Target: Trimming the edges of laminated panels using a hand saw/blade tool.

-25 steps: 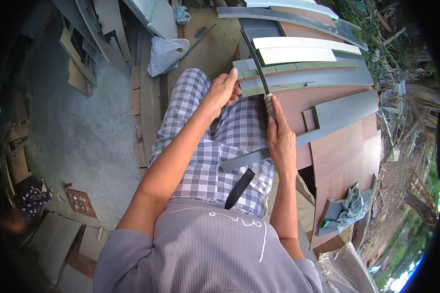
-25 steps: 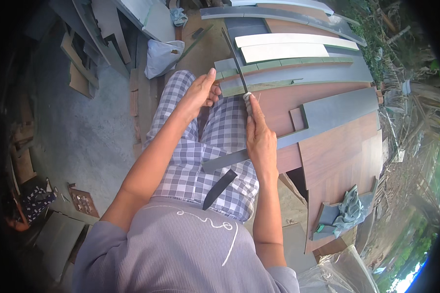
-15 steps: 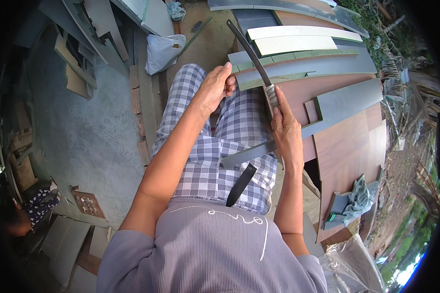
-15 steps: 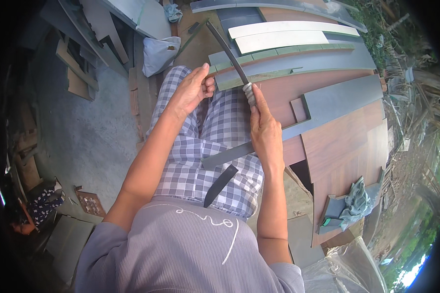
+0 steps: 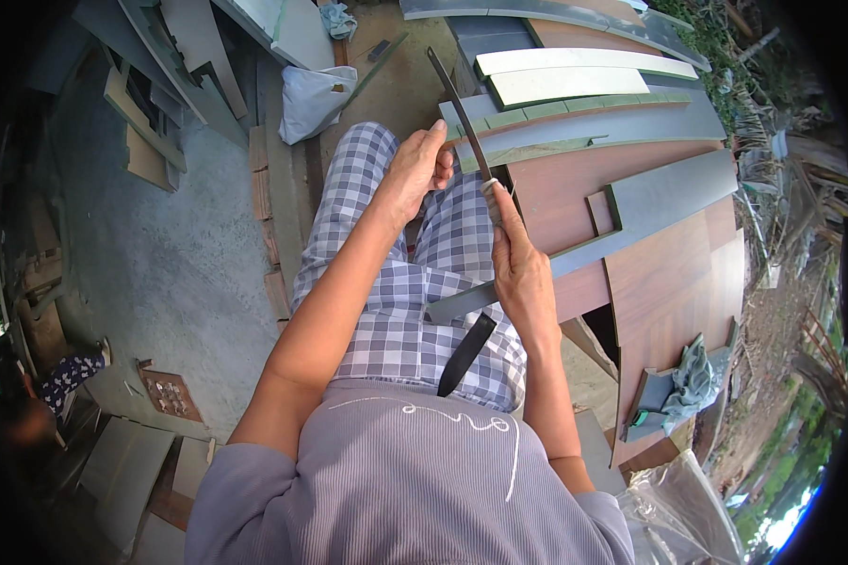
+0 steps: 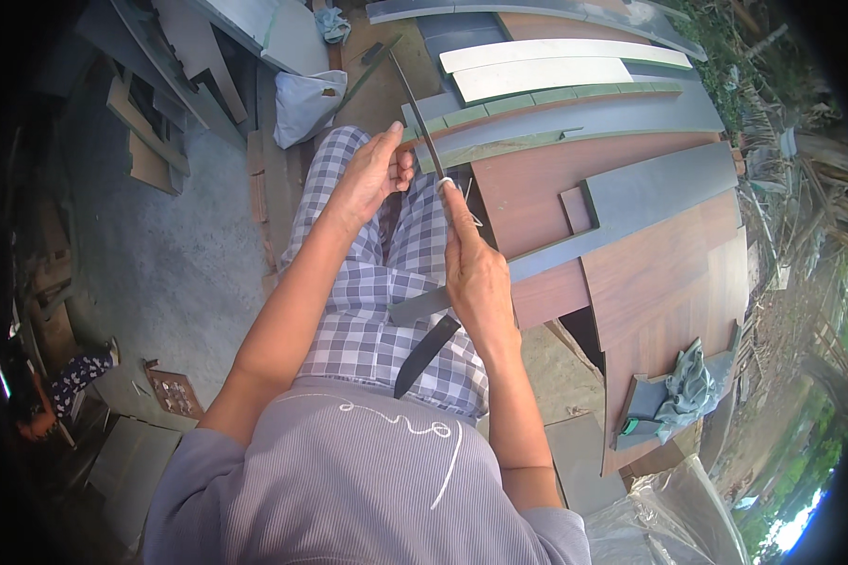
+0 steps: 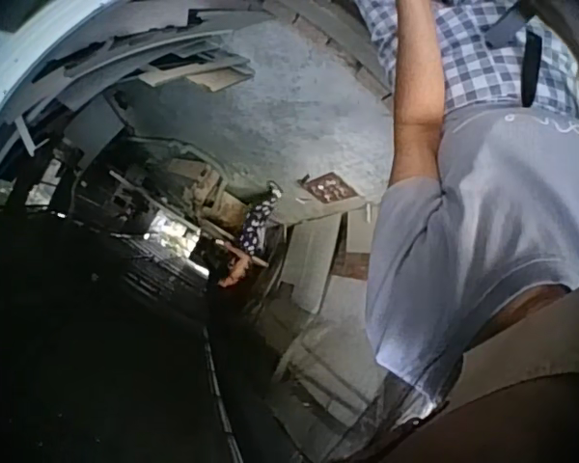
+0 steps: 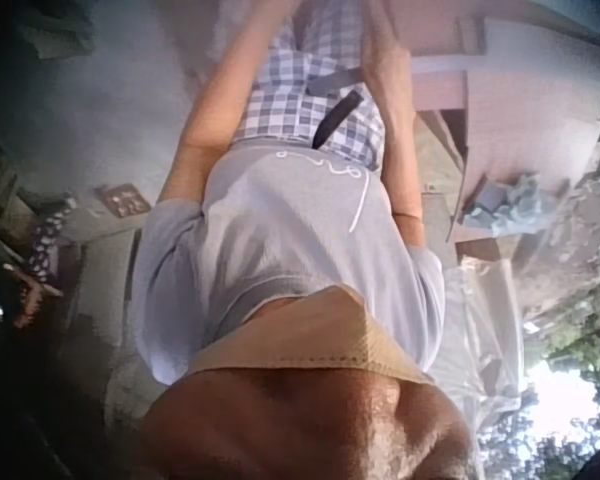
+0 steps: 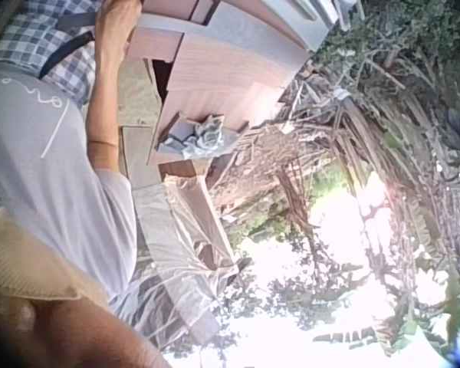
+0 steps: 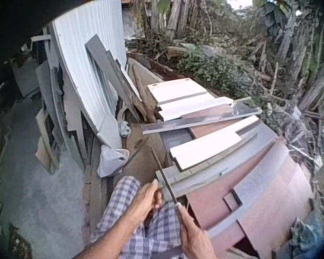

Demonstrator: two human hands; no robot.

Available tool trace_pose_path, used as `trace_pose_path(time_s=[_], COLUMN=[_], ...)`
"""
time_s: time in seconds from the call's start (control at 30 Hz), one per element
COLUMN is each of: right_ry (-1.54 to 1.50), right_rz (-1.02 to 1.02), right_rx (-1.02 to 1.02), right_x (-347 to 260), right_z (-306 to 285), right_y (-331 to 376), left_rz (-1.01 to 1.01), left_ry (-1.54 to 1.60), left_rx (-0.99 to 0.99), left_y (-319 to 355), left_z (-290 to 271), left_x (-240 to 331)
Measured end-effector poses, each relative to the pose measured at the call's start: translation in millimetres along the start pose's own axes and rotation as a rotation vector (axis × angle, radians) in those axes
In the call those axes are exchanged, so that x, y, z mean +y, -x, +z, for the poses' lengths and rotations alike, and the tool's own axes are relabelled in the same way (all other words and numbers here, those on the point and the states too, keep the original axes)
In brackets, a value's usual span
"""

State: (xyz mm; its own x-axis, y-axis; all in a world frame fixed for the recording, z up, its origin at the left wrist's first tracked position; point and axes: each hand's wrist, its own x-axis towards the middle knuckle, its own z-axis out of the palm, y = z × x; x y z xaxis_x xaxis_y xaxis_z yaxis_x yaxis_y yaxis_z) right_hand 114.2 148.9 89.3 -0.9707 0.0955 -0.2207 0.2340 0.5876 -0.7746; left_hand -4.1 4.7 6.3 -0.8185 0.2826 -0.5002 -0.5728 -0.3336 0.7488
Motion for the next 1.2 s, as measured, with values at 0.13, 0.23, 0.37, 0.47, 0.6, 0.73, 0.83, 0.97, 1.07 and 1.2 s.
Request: trace_pose_path(time_s=[0.13,0.23,0.37,0.47,0.6,0.73,0.83,0.97,1.07,1.2], right_ry=[0.005,0.03,0.017,0.009,0.04,0.066,0.078,0.147,0.201,0.283], right_rz=[0.078,0.01,0.052,0.047,-0.01,-0.006,-0.032,-0.115,-0.14,-0.131], right_rx=[-0.016,0.013,-0.019,-0.01,0.03,0.012,0.024,0.079,0.095,0.076], right_x=[-5.9,-4.1,-7.6,-7.3,-0.1,-0.2,0.6,4.1,4.8,6.5], right_z=[-1.1,1.9,3.0,4.7,10.6,11.7,13.8,23.9,28.8,26.8], right_y=[-0.4,-0.7,-1.6,-0.6,1.3,0.7,-1.8,-16.9,-29.6,-22.5], left_rz=[-0.01,-0.01,-0.018,-0.026,-0.034,-0.02,-0.023,0.066,0.087,0.114], left_ry=[-0.029,-0.036,-0.034,-0.01,-0.003,0.009,-0.001,-0.062,-0.081,-0.065], left_rx=[0.039,0.038,0.031,0.023,0.031,0.012,0.012,0.058,0.081,0.143], left_y=[1.7,0.8,-0.7,-0.3,-0.1,0.5,0.2,1.0,2.0,-2.1], left_z=[1.0,1.4,-0.9,-0.4,-0.1,-1.1,-1.4,2.9,4.4,6.1], left_x=[0.2,0.1,-0.5,-0.9,-1.2,-2.5,-2.2,-2.1,-2.2,-2.9])
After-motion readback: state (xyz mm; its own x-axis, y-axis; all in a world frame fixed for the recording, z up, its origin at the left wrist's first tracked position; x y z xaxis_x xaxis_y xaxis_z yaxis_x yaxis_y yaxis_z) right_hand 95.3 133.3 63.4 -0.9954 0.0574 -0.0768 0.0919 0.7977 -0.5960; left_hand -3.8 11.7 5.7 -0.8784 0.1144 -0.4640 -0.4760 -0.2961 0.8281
